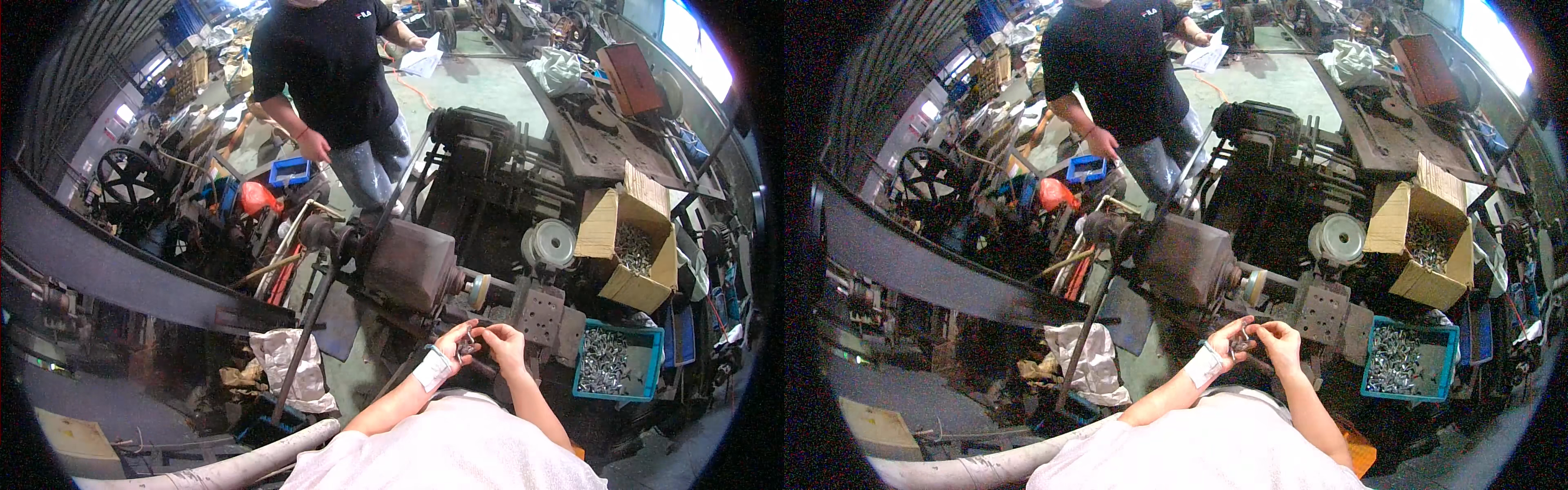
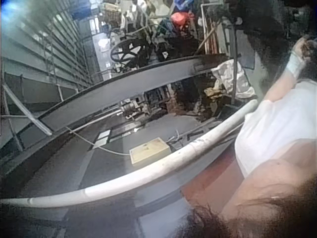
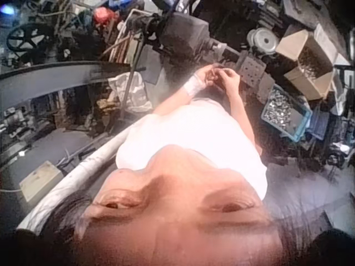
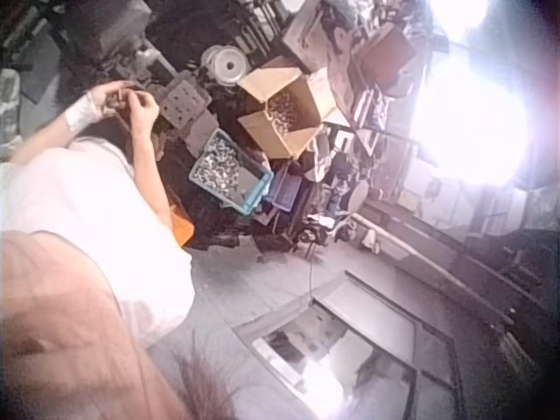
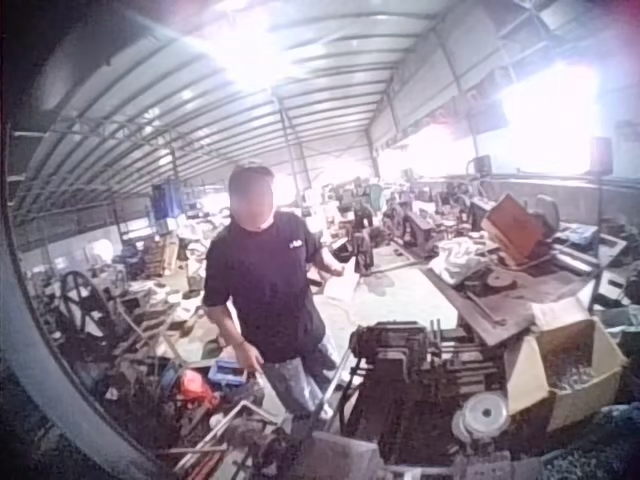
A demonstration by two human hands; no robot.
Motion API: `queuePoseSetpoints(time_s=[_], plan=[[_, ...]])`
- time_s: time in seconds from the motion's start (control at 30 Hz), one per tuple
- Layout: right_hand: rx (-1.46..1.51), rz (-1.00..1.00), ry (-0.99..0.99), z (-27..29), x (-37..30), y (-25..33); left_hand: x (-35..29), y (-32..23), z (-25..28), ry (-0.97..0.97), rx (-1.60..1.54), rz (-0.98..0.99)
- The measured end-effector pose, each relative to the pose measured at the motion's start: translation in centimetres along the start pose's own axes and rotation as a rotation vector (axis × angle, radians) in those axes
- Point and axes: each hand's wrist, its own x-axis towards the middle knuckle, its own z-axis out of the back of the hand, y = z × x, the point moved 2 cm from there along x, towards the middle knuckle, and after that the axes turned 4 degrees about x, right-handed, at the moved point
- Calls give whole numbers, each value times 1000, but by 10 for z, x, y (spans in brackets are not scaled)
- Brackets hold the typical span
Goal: The person repeatedly picks up small metal parts from a blue bin and grinds them against a rotating grinding wheel. After grinding, the person places the parts back into the bin. A second person stands nearby holding a piece of paper and occasionally gestures.
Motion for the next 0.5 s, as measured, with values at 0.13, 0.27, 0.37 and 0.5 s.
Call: queuePoseSetpoints(time_s=[0.13,0.27,0.37,0.5], plan=[[-486,324,-145,-7,-9,0,-8,1,-3,-7,49,-26],[-672,416,-176,-13,-15,1,-9,4,-6,-73,125,-81],[-743,270,-80,-20,-19,7,-6,7,-3,-21,132,-113],[-643,334,-55,-17,-11,-13,-10,11,-7,-29,155,-105]])
